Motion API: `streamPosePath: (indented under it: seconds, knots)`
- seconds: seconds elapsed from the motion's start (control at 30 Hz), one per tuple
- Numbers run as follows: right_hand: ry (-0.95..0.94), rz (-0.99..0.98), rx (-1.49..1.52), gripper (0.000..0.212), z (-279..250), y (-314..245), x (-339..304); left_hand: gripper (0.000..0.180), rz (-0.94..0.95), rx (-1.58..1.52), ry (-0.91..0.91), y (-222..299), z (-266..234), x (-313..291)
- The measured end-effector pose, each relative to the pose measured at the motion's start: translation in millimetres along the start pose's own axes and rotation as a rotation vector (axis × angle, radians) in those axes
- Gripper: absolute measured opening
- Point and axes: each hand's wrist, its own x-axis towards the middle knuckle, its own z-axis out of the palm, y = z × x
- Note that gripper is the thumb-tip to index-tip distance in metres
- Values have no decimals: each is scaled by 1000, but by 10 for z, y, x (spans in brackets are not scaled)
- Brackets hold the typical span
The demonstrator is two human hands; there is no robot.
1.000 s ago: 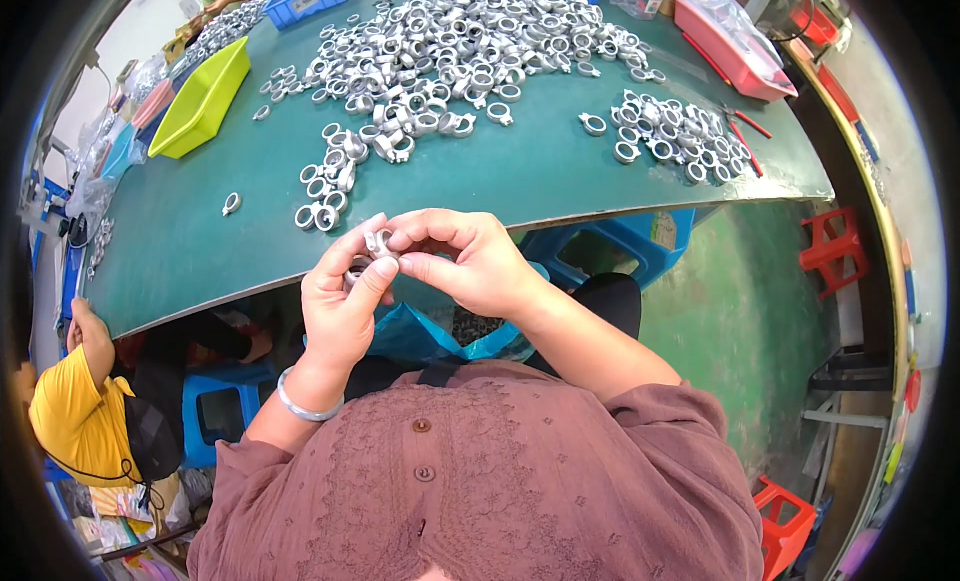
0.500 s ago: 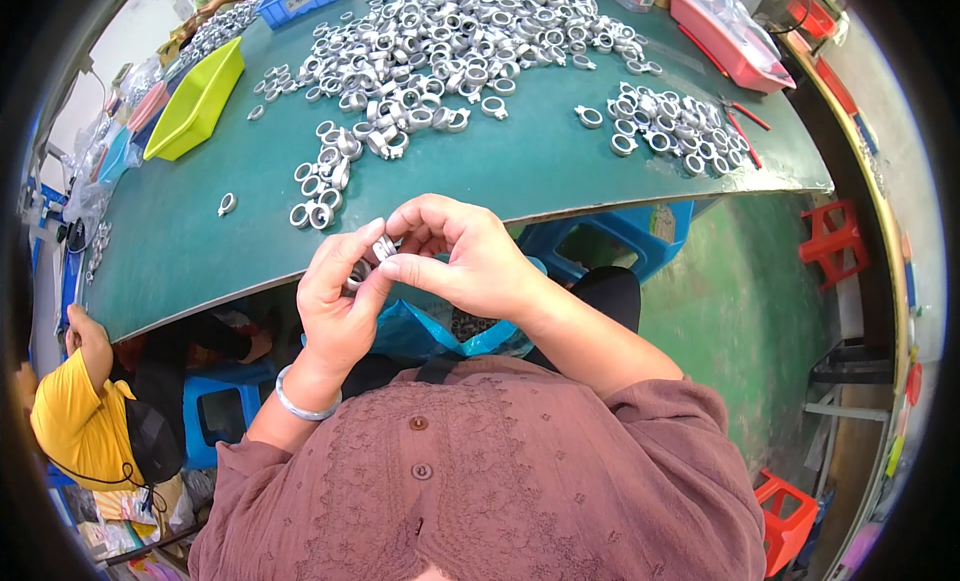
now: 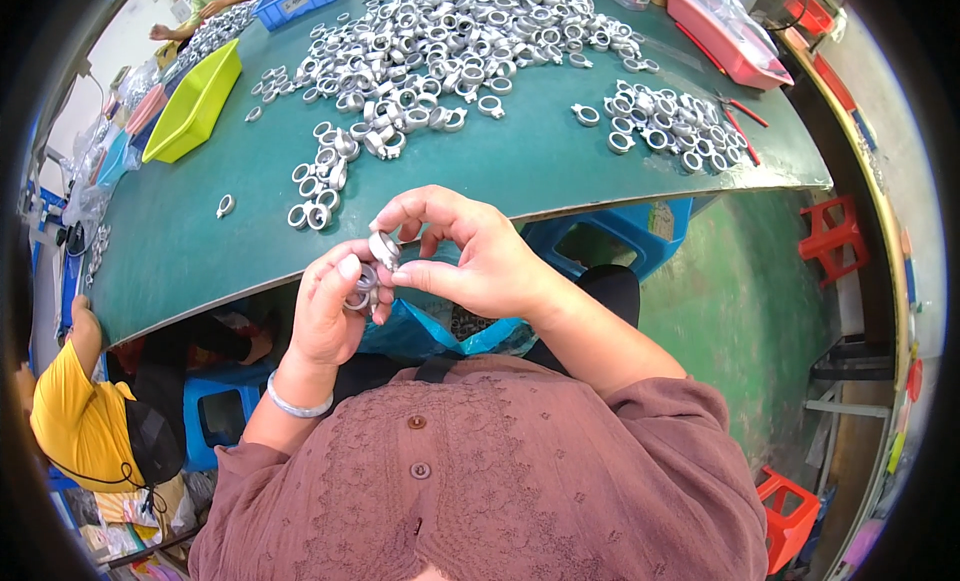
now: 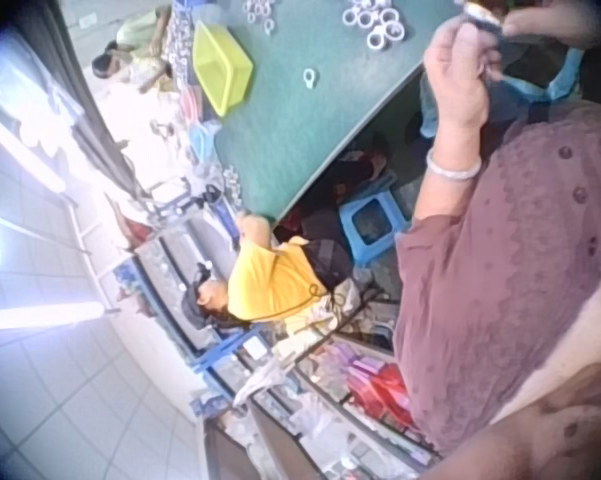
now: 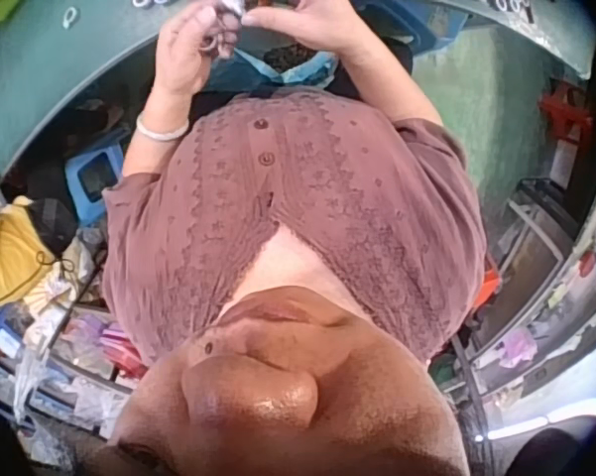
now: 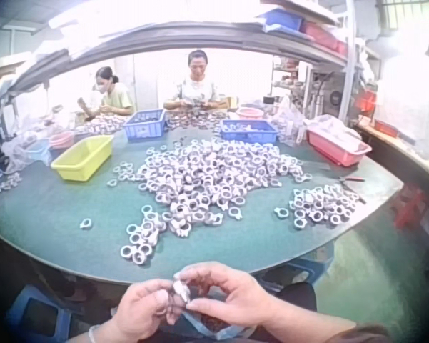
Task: The person assembles small metal components by manually inserting black circular rings into larger metal rings.
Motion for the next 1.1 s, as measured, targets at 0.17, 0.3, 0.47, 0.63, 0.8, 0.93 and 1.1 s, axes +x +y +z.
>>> streamPosePath:
  seconds: [0.17, 0.3, 0.47, 0.63, 0.8, 0.93, 1.1]
  knots:
    - [-45, -21, 119, 40, 32, 39, -22, 27, -102, -132, -91, -7, -1, 2]
    - [16, -10, -16, 37, -9, 5, -45, 36, -41, -167, -11, -40, -1, -6]
    - [-6, 243, 66, 25, 26, -90, -70, 43, -50, -296, -83, -83, -11, -18]
    - [75, 182, 123, 17, 55, -71, -83, 46, -62, -301, -106, -101, -11, -15]
    - [95, 175, 48, 15, 48, -81, -86, 49, -60, -302, -103, -97, -15, -22]
    - [99, 168, 59, 14, 53, -84, -87, 48, -69, -302, -99, -86, -20, -32]
    - [145, 73, 0, 11, 55, -9, -89, 45, -100, -340, -94, -45, 9, -39]
